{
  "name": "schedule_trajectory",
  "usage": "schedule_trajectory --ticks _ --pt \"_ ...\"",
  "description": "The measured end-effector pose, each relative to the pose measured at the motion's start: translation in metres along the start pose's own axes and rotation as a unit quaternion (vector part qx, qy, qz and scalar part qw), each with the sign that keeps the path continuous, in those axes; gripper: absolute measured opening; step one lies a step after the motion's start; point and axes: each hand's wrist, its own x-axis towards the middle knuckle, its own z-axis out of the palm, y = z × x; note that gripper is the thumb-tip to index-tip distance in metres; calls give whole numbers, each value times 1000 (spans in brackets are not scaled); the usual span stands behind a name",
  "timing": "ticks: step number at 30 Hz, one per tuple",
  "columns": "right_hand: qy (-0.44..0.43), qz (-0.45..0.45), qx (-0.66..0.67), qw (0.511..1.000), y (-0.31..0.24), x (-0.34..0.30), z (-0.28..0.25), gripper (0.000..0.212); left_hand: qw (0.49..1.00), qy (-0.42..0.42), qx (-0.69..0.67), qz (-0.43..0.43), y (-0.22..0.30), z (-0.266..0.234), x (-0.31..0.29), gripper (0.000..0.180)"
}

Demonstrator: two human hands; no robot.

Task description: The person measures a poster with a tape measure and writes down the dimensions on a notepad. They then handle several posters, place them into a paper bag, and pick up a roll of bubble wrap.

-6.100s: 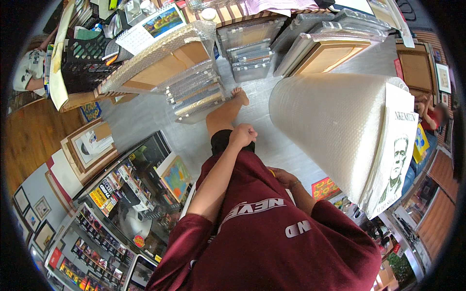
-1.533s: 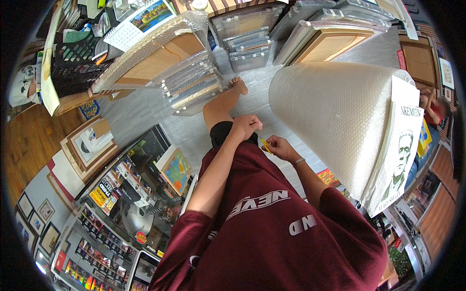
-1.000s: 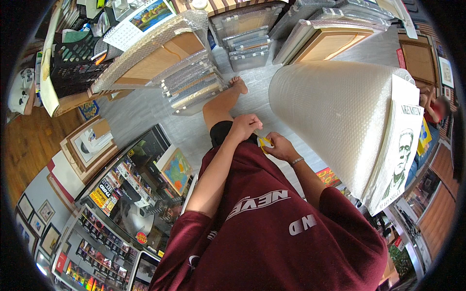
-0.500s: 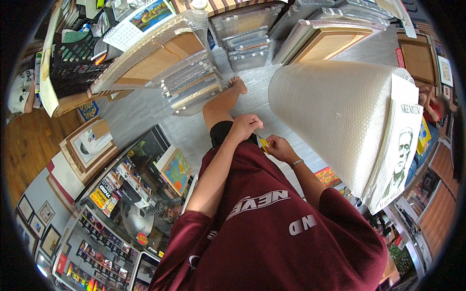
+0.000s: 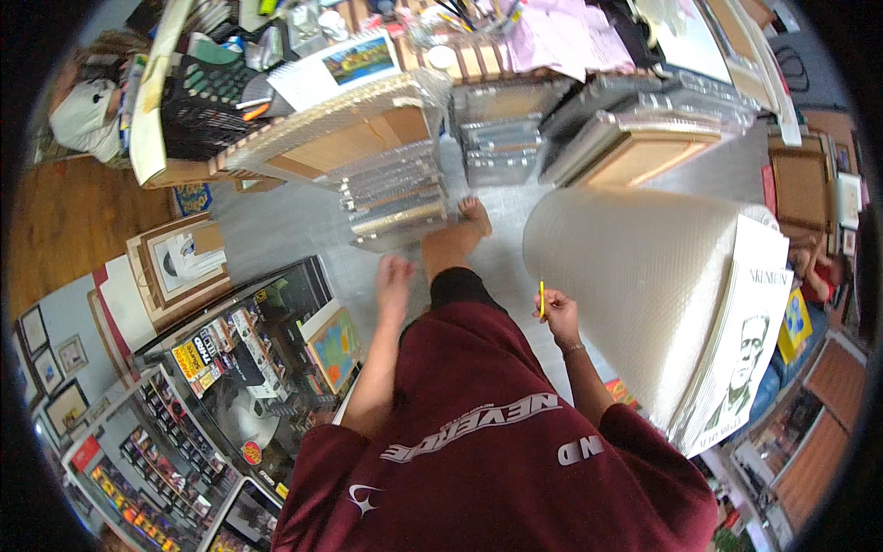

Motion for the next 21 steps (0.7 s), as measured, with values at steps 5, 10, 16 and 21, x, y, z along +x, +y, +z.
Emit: schedule_trajectory --ticks 5,10,16,21 --pt "29 -92 -5 995 -137 26 11 26 964 213 -142 -69 -112 -174 -49 16" --pt "81 -449 -362 813 -317 88 28 29 943 283 49 -168 -165 -234 -164 23" --pt "92 -574 -561 589 -513 165 51 18 947 193 141 -215 -142 -170 -212 20" --pt "70 -541 -717 434 -561 264 75 14 930 246 -263 -67 -178 -100 -235 18"
